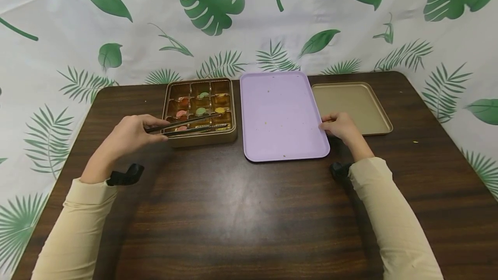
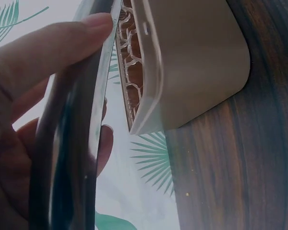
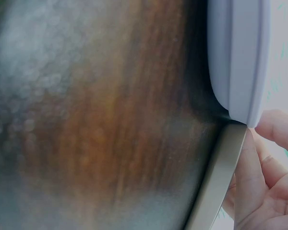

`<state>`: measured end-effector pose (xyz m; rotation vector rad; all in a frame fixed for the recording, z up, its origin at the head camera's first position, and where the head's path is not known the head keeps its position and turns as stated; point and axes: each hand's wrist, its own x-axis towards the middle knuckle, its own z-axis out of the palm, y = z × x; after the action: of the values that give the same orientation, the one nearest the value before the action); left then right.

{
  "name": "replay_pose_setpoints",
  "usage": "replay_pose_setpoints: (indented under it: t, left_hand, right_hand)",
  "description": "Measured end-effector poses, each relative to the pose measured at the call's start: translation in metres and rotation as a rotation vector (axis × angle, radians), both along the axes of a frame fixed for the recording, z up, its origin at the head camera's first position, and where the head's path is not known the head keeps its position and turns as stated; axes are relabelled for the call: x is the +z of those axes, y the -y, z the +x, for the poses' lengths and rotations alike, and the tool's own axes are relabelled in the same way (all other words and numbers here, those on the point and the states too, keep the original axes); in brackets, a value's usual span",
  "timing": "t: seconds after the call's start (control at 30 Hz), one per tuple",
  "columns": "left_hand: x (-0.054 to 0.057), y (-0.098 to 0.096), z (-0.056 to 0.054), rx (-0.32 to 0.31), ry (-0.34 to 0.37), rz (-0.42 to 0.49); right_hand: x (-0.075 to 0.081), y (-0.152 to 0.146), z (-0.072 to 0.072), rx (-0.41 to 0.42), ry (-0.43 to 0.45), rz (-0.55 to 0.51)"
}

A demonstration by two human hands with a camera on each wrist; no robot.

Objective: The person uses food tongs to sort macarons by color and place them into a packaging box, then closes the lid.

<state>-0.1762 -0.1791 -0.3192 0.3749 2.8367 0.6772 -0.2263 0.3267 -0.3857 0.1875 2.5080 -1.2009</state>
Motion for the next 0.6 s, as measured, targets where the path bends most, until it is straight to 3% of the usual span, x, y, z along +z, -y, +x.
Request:
replay_pose_setpoints:
  t: [0.2,0.4,0.6]
  left_hand:
    - [-0.002,0.001,0.002,0.011,0.018,0.031]
    - [-0.005,0.004,0.005,0.059,0.022,0.096]
    - [-0.009,0.010,0.011,0.156,-0.089,0.174]
  right_hand:
    - [0.000,0.002,0.001,0.007,-0.006,0.021]
    - [0.001,0.001,0.001,0.004,0.000,0.008]
    - [0.000,0.000,0.000,0.006,-0.003,0.008]
